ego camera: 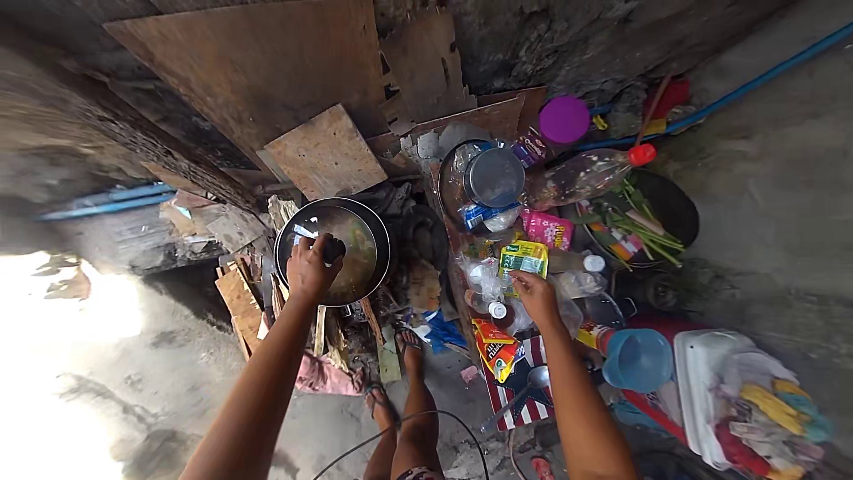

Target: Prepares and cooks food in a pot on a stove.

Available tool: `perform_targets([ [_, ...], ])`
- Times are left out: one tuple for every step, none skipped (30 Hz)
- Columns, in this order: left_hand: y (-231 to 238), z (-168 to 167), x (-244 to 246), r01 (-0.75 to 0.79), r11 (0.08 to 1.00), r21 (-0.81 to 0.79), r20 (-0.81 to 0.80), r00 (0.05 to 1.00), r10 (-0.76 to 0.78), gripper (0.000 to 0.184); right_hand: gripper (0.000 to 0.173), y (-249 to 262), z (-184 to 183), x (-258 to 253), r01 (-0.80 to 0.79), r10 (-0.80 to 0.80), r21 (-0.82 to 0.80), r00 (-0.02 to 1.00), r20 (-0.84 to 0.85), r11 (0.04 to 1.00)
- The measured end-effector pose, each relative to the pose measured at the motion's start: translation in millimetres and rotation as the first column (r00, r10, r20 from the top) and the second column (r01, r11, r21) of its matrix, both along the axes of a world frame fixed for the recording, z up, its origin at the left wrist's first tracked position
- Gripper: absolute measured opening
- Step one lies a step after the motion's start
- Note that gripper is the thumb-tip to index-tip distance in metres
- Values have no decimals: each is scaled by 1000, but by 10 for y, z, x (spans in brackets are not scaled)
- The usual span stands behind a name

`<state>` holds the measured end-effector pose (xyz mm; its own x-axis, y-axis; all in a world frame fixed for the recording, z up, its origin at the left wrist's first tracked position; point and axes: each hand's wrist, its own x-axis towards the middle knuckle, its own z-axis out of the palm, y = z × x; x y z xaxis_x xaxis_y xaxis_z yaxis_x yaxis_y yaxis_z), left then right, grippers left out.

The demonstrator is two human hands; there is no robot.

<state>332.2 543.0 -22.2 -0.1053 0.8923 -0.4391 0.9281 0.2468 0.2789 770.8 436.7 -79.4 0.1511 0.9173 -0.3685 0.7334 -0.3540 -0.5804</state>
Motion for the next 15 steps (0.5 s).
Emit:
perform_targets([
  [-12, -2, 3, 5, 1000, 9, 0, 1000, -5, 57, 28, 166, -15, -34, -76, 80, -80, 996, 39, 994],
  [-31, -8, 0, 8, 1000, 22, 3, 1000, -8, 61, 29, 299, -29, -83, -134, 146, -151, 986, 74, 979],
  [-60, -18, -8, 10, 999, 46, 12, 1000, -11, 66, 28, 391, -46, -137, -168, 191, -209, 977, 96, 963],
  [-104, -29, -24, 12, 996, 93, 19, 1000, -14, 71, 29, 464, -62, -181, -191, 229, -265, 966, 121, 945],
  [-158, -41, -48, 8, 987, 162, 32, 999, -14, 74, 31, 523, -73, -214, -208, 264, -313, 953, 149, 927],
  [-222, -55, -78, 3, 970, 245, 48, 999, -15, 74, 32, 570, -79, -237, -220, 294, -347, 940, 176, 912],
  [-297, -62, -113, -5, 948, 319, 69, 997, -18, 72, 32, 605, -84, -253, -228, 318, -368, 926, 206, 902],
  [-381, -55, -149, -11, 926, 377, 86, 996, -23, 70, 32, 636, -83, -265, -228, 332, -384, 915, 230, 895],
  [-470, -35, -191, -18, 912, 410, 97, 995, -25, 67, 32, 662, -82, -275, -230, 339, -386, 908, 244, 893],
  [-568, -20, -234, -24, 901, 433, 104, 994, -23, 66, 31, 680, -96, -275, -238, 350, -384, 902, 253, 892],
  [-669, -12, -271, -30, 890, 455, 104, 994, -20, 65, 30, 690, -120, -267, -254, 366, -377, 893, 262, 891],
  [-765, 2, -303, -39, 884, 466, 108, 994, -13, 64, 29, 699, -136, -263, -273, 384, -372, 884, 267, 887],
  [-853, 20, -322, -44, 881, 471, 109, 994, -9, 62, 28, 699, -151, -254, -294, 402, -363, 874, 274, 884],
  [-925, 39, -322, -46, 875, 483, 108, 994, -8, 61, 28, 692, -165, -236, -313, 413, -341, 868, 277, 886],
  [-981, 65, -310, -41, 865, 500, 102, 995, -12, 59, 28, 677, -176, -216, -330, 412, -299, 868, 276, 895],
])
